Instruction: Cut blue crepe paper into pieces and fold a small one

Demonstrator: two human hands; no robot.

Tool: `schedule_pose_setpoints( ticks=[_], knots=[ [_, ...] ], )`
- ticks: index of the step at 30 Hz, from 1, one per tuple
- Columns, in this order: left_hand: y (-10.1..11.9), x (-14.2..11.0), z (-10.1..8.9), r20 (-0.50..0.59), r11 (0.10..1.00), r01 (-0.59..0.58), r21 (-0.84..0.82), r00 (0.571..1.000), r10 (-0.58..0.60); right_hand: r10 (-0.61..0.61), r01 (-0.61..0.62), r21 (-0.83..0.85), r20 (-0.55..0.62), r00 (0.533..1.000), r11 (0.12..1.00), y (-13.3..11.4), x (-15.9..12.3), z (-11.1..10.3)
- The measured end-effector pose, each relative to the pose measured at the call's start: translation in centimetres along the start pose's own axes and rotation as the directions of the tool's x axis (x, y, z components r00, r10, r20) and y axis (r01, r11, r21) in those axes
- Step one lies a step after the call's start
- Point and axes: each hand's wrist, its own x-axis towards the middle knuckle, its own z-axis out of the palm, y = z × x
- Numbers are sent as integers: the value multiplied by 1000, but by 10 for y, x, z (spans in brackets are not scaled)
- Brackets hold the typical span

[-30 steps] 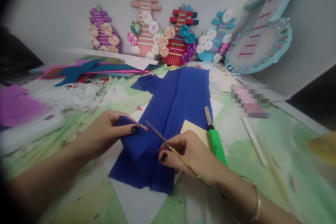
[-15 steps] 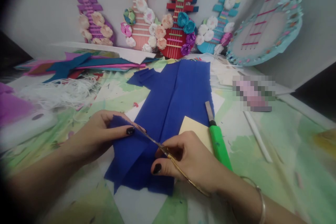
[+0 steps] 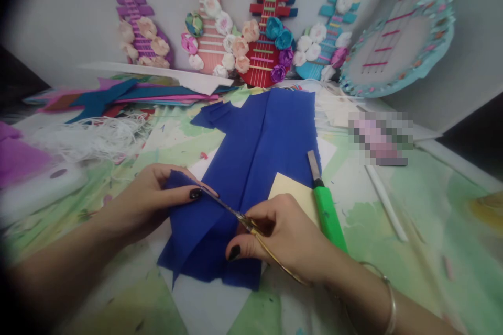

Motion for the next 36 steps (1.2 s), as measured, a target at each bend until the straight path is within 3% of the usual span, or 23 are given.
schedule_pose_setpoints(
  ticks=[7,14,36],
  knots=[
    [1,0,0,9,999,13,-42,1000,-13,17,-17,-28,-14,1000,999,-1,0,0],
    [0,0,-1,3,999,-3,-44,1000,4,-92,91,49,28,995,995,3,-1,-3],
    [2,1,0,22,999,21,-49,1000,-20,43,-43,-1,-4,999,999,-6,1,0]
  ],
)
